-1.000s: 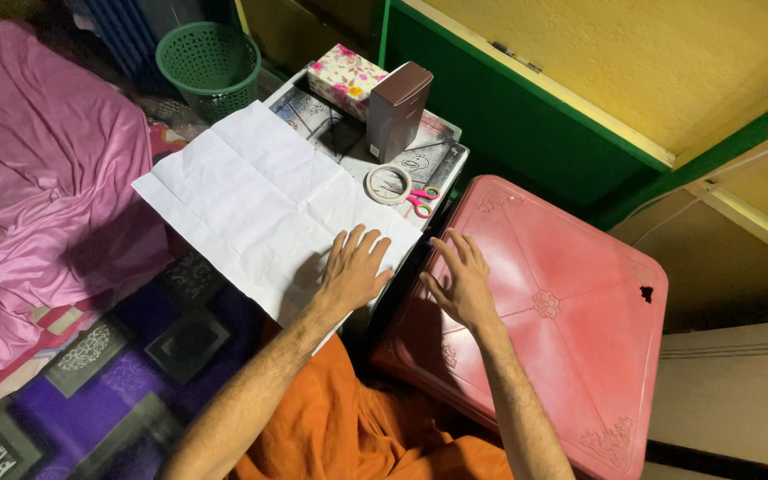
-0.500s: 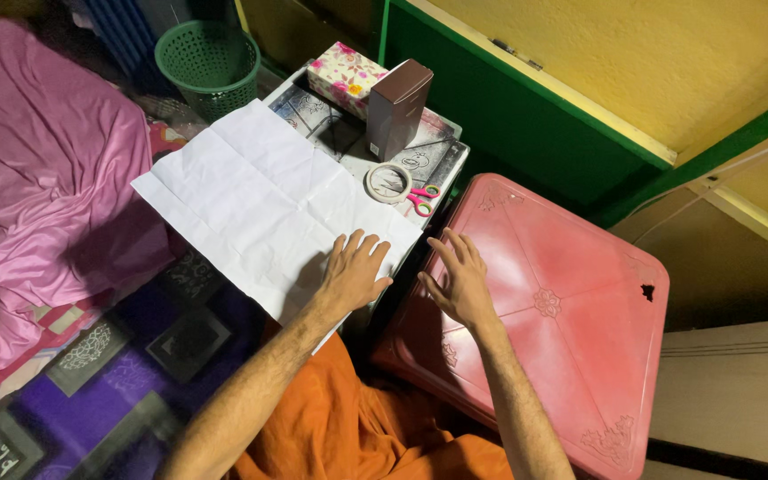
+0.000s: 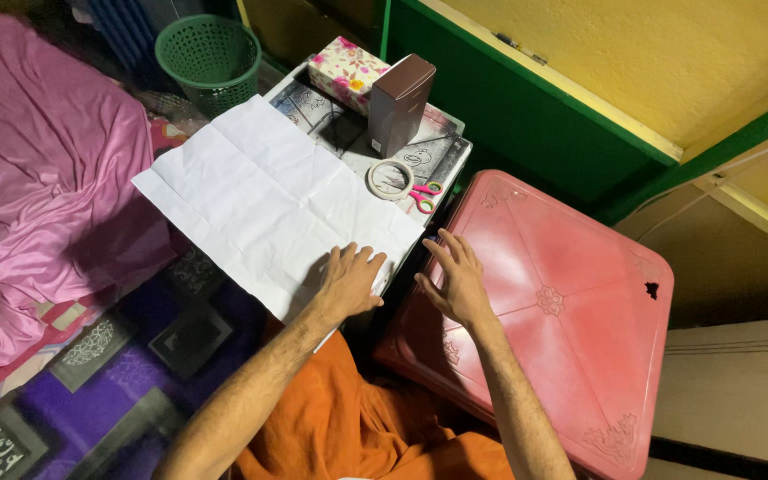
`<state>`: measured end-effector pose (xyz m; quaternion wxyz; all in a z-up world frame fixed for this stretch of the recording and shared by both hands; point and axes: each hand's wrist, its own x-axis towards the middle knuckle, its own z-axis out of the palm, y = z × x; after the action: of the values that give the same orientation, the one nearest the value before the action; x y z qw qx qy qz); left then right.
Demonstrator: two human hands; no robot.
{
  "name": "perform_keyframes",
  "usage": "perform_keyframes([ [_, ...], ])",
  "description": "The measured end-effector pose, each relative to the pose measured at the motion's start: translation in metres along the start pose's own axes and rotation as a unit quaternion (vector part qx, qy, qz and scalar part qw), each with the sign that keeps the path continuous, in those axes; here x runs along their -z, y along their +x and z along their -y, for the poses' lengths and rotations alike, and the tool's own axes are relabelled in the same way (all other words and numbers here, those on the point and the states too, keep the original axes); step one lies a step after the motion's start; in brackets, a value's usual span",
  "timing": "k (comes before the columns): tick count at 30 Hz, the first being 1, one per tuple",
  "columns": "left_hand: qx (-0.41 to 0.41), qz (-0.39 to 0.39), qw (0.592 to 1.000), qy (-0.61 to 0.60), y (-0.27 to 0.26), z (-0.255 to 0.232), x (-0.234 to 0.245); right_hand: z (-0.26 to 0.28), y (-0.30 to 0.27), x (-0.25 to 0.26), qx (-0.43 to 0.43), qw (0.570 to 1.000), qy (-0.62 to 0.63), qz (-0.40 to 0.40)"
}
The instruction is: The person lays a sheet of white wrapping paper on a small table, places a rectangular box on it, and folds the floral-patterned paper around the box. They cut a piece of tape with scissors, apply tape to secure the paper, and continue folding and pressing the paper edges around the box.
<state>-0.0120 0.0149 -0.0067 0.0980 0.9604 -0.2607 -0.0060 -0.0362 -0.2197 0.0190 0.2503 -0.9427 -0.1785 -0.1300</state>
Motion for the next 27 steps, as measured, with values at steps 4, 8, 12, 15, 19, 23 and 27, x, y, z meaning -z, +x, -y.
perform_keyframes([
  [4,0.01,0.029,1.0,0.006,0.002,0.001,-0.005,0.003,0.001,0.001,-0.006,1.0,-0.001,0.006],
  [8,0.014,0.022,1.0,0.001,0.003,0.002,-0.008,0.005,0.001,0.001,-0.005,1.0,0.004,0.008],
  [12,0.014,0.024,1.0,0.001,0.002,0.003,-0.009,0.005,0.003,0.001,0.001,1.0,0.003,0.007],
  [15,0.012,0.018,1.0,-0.003,0.001,0.003,-0.01,0.005,0.004,-0.001,0.001,1.0,0.001,0.01],
  [19,0.019,0.01,0.999,-0.024,-0.001,0.004,-0.011,0.003,0.004,-0.004,0.005,1.0,0.003,0.013],
  [23,0.016,-0.006,0.999,-0.028,-0.002,0.005,-0.013,0.003,0.005,-0.009,0.006,1.0,0.002,0.019],
  [27,0.013,-0.002,0.999,-0.037,-0.004,0.005,-0.014,0.004,0.006,-0.014,0.008,1.0,0.0,0.02],
])
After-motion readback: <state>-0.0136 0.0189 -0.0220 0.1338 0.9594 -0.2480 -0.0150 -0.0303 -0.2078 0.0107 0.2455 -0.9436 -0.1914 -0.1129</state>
